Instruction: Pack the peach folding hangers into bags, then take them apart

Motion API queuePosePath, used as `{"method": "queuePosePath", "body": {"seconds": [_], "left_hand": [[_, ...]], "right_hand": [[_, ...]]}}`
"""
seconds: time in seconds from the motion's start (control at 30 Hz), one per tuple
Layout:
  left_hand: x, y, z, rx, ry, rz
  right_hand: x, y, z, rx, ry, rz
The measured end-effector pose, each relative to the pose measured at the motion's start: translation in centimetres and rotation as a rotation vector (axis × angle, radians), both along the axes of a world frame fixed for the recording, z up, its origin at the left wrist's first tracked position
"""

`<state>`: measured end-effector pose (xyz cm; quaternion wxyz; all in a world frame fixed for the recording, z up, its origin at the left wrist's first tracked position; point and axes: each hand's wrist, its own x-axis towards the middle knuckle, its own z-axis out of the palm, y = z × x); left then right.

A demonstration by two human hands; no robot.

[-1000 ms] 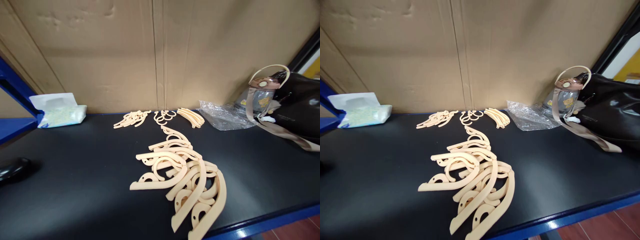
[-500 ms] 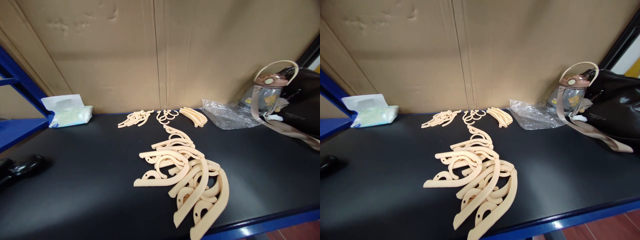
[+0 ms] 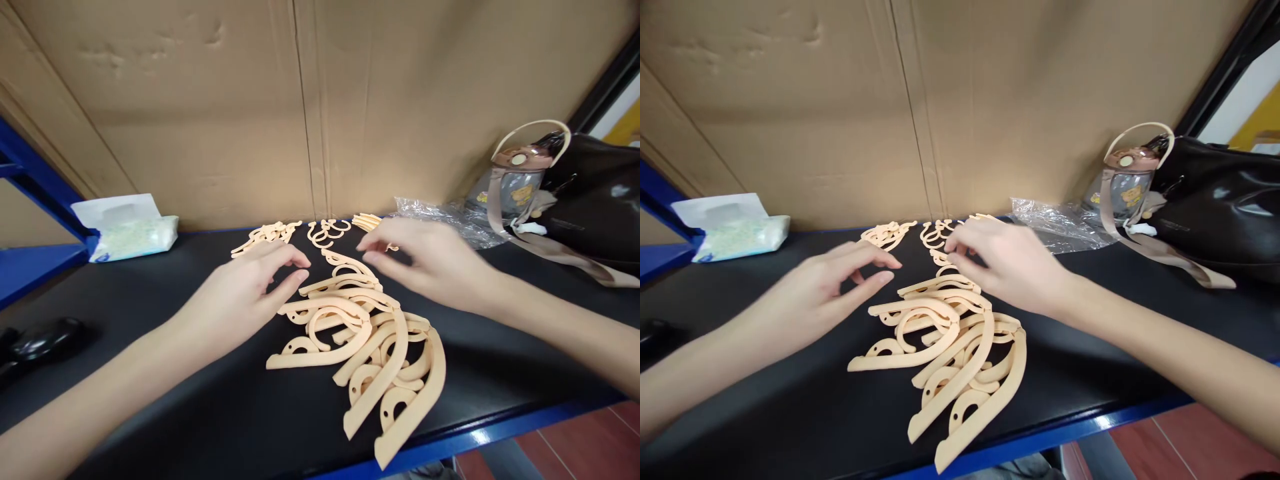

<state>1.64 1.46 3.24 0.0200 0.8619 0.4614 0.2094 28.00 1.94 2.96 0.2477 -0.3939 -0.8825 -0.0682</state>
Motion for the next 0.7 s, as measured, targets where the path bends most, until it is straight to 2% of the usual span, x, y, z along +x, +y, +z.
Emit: {"method": "queuePosePath", "body": {"seconds": [0.13, 0.2, 0.33, 0.43, 0.53, 0.63, 0.7], "left_hand": [[0.7, 3.7, -1.9, -0.099, 0.047, 0.054], [1.3, 5.4, -2.7, -0.200, 0.014, 0.044], [2.8, 7.5, -3.9, -0.289, -0.034, 0.029], [3.8, 7.9, -4.4, -0.309, -0.087, 0.030], [4.4, 7.3, -4.5, -0.326, -0.165, 0.014], [4.5, 6.1, -4.5, -0.363, -0.233, -0.055], [4.4, 5.3, -4.5, -0.379, -0.270, -0.107]], "right_hand": [[-1.8, 3.2, -2.4, -0.091, -0.178, -0.164], [-2.4, 5.1, -3.2, -0.122, -0.183, -0.232], [-3.2, 7.2, -3.8, -0.245, -0.104, -0.193], [-3.2, 7.4, -3.8, -0.278, -0.038, -0.196], [-2.5, 7.7, -3.3, -0.284, 0.060, -0.242], [-1.4, 8.5, -2.2, -0.274, 0.199, -0.312], [-0.5, 9.3, -1.2, -0.215, 0.356, -0.349]]}}
